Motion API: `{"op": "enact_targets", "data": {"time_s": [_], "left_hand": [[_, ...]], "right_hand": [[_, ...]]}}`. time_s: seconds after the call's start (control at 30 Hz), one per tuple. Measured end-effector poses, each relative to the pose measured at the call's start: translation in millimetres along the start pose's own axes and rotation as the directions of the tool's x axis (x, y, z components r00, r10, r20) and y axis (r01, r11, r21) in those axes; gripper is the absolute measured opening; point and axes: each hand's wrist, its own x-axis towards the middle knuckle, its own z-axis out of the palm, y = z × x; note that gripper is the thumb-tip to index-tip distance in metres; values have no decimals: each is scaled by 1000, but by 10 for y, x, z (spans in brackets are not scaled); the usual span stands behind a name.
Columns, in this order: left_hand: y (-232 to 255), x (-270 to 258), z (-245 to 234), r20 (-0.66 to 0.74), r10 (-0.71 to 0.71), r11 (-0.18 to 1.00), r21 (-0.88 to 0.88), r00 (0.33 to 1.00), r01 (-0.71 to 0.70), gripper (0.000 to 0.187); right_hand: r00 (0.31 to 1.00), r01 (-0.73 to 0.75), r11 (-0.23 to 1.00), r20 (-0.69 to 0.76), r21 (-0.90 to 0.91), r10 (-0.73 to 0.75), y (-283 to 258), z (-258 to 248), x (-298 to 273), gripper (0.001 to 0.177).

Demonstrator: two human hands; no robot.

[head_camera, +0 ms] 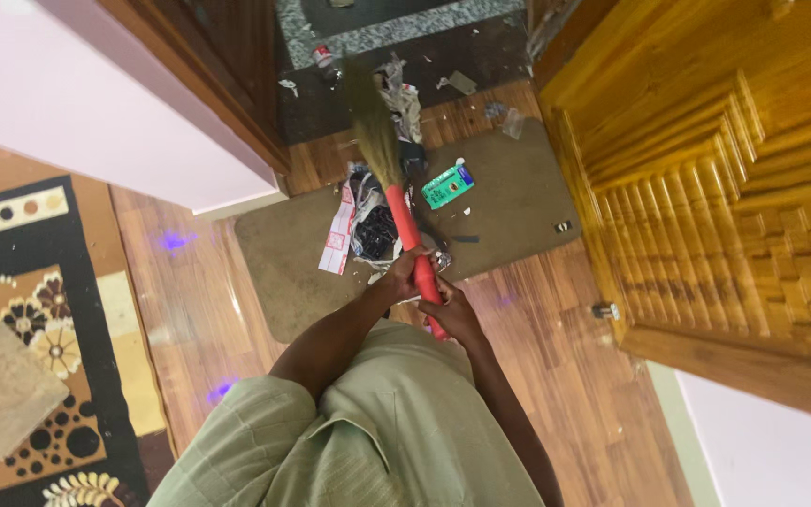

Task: The person sweeps a pile of debris across a wooden floor using a broom.

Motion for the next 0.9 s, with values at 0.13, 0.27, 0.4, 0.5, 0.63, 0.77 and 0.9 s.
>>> {"op": "enact_targets", "data": {"time_s": [0.13, 0.27, 0.4, 0.5, 0.63, 0.77, 0.9], "left_hand": [[-358, -225, -169, -110, 64, 988, -133, 992, -79, 12], [-954, -516, -556, -90, 82, 996, -38, 993, -86, 14], [-1514, -959, -1040, -329, 150, 986, -15, 932, -164, 16], [-1721, -1017, -1157, -454, 149, 977, -70, 879, -201, 17], [-1848, -1122, -1363, -560, 173, 962, -82, 810, -262, 17], [-1862, -1229, -1525, -506, 104, 955, -189, 856, -228, 16], [-1617, -1341, -1745, -543, -15, 948, -275, 839, -162, 11]], "right_hand": [[972, 200, 978, 135, -63, -191, 336, -95, -113, 73], [978, 33, 999, 206, 21, -37, 761, 17, -520, 77], [931, -84, 996, 357, -7, 81, 1095, 195, -923, 63], [883, -190, 979, 449, 72, 138, 1281, 287, -912, 56], [828, -171, 984, 535, -45, 168, 1437, 367, -867, 48], [790, -242, 969, 568, -57, 230, 1427, 533, -905, 50], [759, -278, 960, 609, -14, 229, 1283, 832, -849, 51]]}}
